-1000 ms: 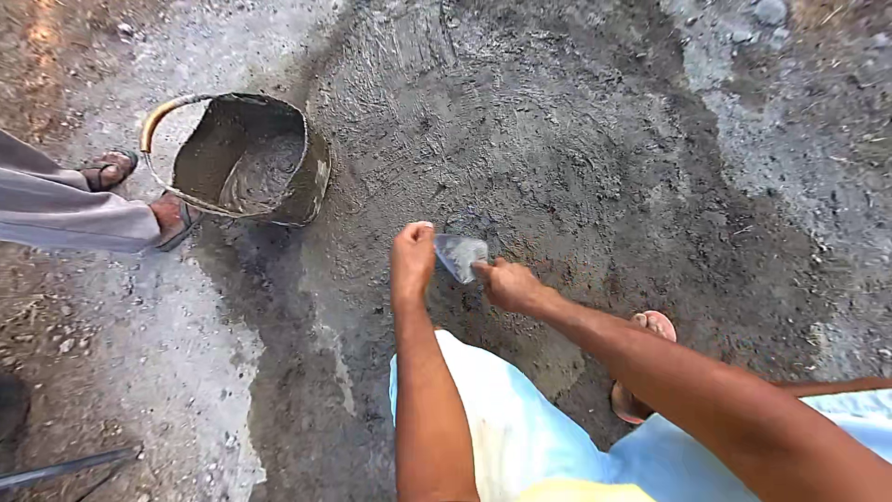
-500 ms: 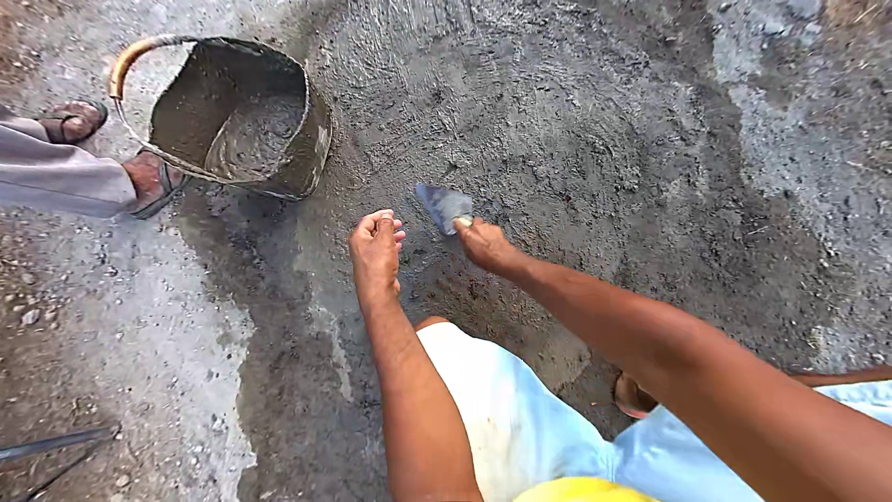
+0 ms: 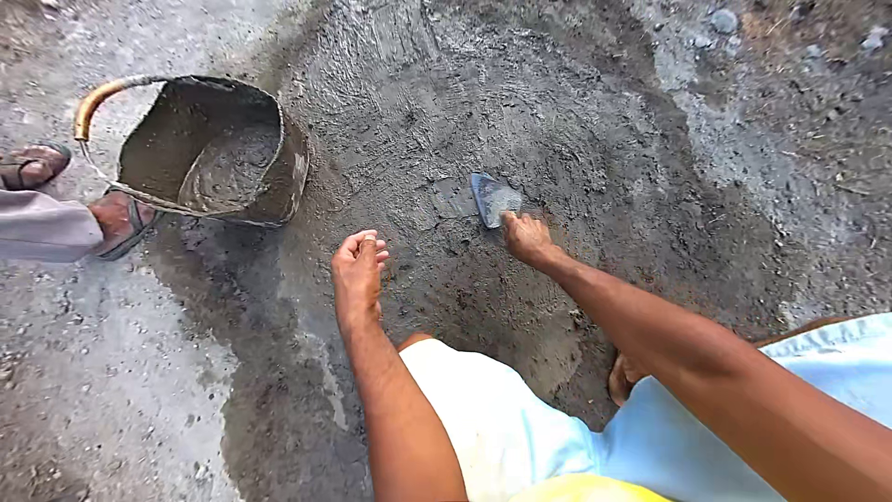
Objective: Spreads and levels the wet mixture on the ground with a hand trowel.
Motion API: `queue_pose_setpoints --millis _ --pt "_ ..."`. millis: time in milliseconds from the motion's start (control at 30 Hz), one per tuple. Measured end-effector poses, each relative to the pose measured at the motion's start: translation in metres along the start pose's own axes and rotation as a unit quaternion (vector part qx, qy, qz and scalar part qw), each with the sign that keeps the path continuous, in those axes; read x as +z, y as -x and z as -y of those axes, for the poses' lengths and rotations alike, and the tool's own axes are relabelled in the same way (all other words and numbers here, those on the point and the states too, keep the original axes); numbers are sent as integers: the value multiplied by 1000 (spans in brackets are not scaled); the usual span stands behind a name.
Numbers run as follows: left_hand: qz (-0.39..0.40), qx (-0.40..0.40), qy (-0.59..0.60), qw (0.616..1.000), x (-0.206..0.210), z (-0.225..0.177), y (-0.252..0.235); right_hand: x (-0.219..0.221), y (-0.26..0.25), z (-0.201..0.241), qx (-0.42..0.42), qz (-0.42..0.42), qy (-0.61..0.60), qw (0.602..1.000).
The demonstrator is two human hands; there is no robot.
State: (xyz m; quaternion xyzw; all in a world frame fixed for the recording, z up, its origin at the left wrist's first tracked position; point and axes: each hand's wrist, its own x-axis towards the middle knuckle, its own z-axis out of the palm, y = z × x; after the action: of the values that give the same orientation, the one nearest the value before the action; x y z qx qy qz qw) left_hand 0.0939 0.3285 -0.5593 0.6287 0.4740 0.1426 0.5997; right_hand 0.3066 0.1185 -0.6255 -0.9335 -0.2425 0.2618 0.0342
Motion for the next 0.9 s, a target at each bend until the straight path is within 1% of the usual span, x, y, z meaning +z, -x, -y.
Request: queue_pose_setpoints --millis 100,200,267,333,433,500,567,767,833,900 --pt "-18 0 8 1000 -5 0 5 20 -2 55 -63 23 -6 998" --pt "-19 4 10 1000 0 0 7 35 -17 113 -132 45 -22 990" --pt "-14 1 7 1000 5 0 8 35 -33 132 -152 50 -21 987" --pt "-3 2 1 1000 12 -3 9 27 -53 130 -160 41 -16 986" --pt "22 9 -5 1000 26 -1 6 1 -79 98 -127 18 -23 991" --pt "41 15 -17 999 32 0 0 -15 -92 67 -92 7 -31 995" --pt "55 12 -27 998 42 0 -7 -24 -93 32 -53 1 -41 998" --pt "96 11 -49 994 67 0 -19 -7 -52 -92 58 -24 -60 996" --pt "112 15 -59 992 74 0 -19 4 -32 -124 84 -30 -68 994" --pt "125 21 -62 990 79 -2 -18 10 -12 -145 111 -34 -78 990"
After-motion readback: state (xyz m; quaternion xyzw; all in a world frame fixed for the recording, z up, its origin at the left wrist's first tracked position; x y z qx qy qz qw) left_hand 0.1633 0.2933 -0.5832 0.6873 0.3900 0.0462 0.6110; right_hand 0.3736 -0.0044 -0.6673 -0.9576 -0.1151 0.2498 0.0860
